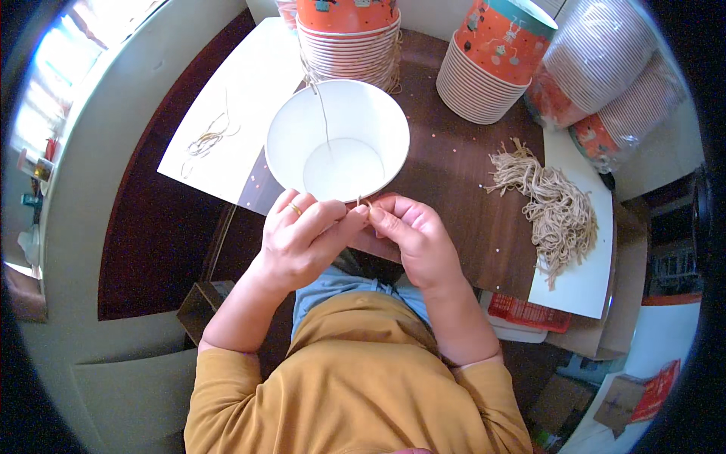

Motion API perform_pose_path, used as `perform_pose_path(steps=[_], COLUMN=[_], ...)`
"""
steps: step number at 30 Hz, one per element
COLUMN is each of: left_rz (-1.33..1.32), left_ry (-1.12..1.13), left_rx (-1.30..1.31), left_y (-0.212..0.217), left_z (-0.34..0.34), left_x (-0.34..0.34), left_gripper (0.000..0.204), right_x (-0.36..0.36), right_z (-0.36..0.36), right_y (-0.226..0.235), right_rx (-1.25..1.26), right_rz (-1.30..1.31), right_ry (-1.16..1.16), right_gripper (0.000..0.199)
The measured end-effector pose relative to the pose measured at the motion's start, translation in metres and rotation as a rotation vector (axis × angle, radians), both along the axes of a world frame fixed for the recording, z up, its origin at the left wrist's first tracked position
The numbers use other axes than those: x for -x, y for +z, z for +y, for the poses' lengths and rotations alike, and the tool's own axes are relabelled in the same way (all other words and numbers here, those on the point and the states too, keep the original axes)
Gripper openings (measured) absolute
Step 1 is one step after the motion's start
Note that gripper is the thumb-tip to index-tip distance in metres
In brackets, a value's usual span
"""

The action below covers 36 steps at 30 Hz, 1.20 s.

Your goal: Attaching handles to paper buckets using thin strings.

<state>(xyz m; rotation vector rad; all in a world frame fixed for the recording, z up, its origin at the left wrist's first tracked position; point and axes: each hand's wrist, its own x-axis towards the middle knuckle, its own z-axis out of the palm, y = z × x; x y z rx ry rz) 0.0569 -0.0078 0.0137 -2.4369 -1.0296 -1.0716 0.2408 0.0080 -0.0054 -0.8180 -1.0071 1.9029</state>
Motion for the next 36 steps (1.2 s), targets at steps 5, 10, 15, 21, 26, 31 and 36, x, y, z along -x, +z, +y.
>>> perform_pose_path(steps=[5, 10, 15, 21, 26, 31, 36], left_rz=[0.012, -0.065, -0.12, -0.104, -0.062, -0.039, -0.072], left_ry=[-0.015, 0.029, 0.041, 0.089, 0.091, 0.032, -0.014], left_rx=[-0.023, 0.018, 0.032, 0.057, 0.046, 0.11, 0.194], left_y=[0.007, 0.009, 0.004, 0.005, 0.005, 0.006, 0.014], left_z=[0.001, 0.0, 0.0, -0.004, -0.002, -0.002, -0.003], left_x=[0.004, 0.005, 0.005, 0.002, 0.004, 0.006, 0.001], left_gripper=[0.022, 0.019, 0.023, 0.025, 0.024, 0.025, 0.02], right_x=[-0.003, -0.002, -0.005, -0.004, -0.007, -0.005, 0.002], right_z=[0.002, 0.002, 0.003, 0.001, 0.005, 0.009, 0.011], right_y=[-0.009, -0.002, 0.003, 0.003, -0.002, -0.006, -0.01], right_rx=[-0.086, -0.179, -0.171, -0.115, -0.147, -0.094, -0.147], right_rz=[-0.044, -0.096, -0.095, -0.06, -0.06, -0.085, -0.174], right_ry=[-0.032, -0.042, -0.048, -0.075, -0.013, -0.115, -0.206], right_gripper=[0.019, 0.02, 0.02, 0.018, 0.017, 0.015, 0.017])
